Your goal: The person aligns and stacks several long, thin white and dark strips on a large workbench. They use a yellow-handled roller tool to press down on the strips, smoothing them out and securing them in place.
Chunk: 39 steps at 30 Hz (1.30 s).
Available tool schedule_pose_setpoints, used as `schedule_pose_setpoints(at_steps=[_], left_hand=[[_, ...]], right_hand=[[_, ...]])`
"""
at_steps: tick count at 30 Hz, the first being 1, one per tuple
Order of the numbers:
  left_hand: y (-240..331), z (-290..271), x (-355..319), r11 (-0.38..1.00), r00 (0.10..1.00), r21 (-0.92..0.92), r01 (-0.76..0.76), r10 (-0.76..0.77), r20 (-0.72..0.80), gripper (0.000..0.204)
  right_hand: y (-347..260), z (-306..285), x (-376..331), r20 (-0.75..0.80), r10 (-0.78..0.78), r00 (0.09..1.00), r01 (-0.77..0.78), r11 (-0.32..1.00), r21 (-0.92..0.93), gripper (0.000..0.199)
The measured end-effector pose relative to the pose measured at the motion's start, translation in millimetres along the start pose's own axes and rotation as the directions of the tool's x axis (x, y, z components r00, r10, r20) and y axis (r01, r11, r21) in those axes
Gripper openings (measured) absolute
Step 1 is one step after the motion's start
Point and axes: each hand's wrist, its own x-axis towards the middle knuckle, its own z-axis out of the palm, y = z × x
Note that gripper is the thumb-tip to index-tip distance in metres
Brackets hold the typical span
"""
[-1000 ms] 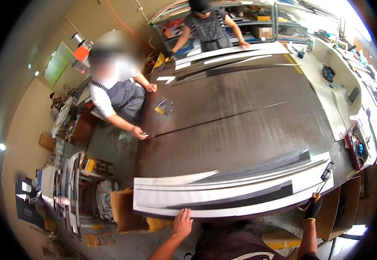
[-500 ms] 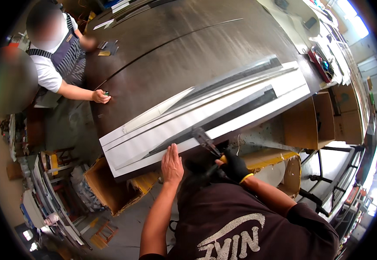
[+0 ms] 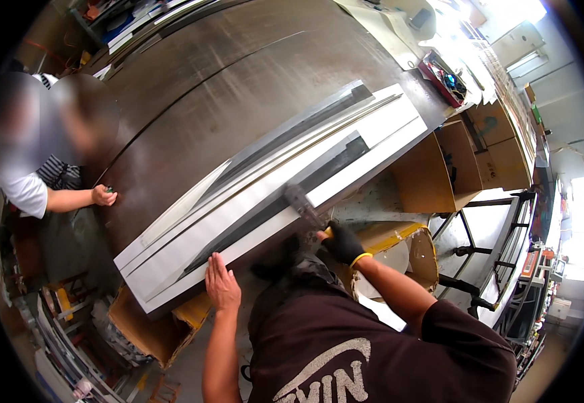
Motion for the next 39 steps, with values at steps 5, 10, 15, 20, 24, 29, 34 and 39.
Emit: schedule_pose_setpoints(at_steps=[5, 10, 15, 20, 24, 29, 34, 39], left_hand=[[4, 0, 1, 1.000, 0.999, 0.013, 0.023, -0.024, 0.036, 0.071], [4, -2, -1, 0.999, 0.998, -0.012, 0.049, -0.048, 0.037, 0.070], [10, -13, 5, 0.985, 0.993, -0.123, 0.119, -0.117, 0.020, 0.067], [-3, -13, 3, 0.858, 0.988, -0.510, 0.070, -0.132, -0.086, 0.069], [-20, -9, -3, 0.367, 0.961, -0.923, 0.118, -0.277, 0.013, 0.074], [-58, -35, -40, 0.370, 0.943, -0.917, 0.150, -0.332, 0.020, 0.068], [-137, -66, -134, 0.749, 0.905, -0.607, 0.266, -0.411, -0.111, 0.066], [-176, -164, -197, 0.929, 0.900, -0.027, 0.370, -0.365, -0.239, 0.067]], right_hand=[[95, -72, 58, -0.155, 0.070, 0.985, -0.058, 0.995, 0.084, 0.044], [134, -141, 104, -0.124, 0.338, 0.933, -0.276, 0.892, 0.358, 0.040], [125, -135, 98, -0.056, 0.397, 0.916, -0.311, 0.792, 0.525, 0.035], [100, -58, 57, -0.025, 0.252, 0.967, -0.216, 0.871, 0.441, 0.037], [6, 18, 8, 0.003, 0.154, 0.988, -0.147, 0.942, 0.301, 0.037], [-62, 145, -42, 0.186, 0.023, 0.982, -0.032, 0.999, 0.042, 0.045], [-214, 249, -88, 0.521, -0.131, 0.843, 0.112, 0.991, 0.068, 0.045], [-320, 381, -113, 0.549, -0.539, 0.638, 0.579, 0.806, 0.119, 0.037]])
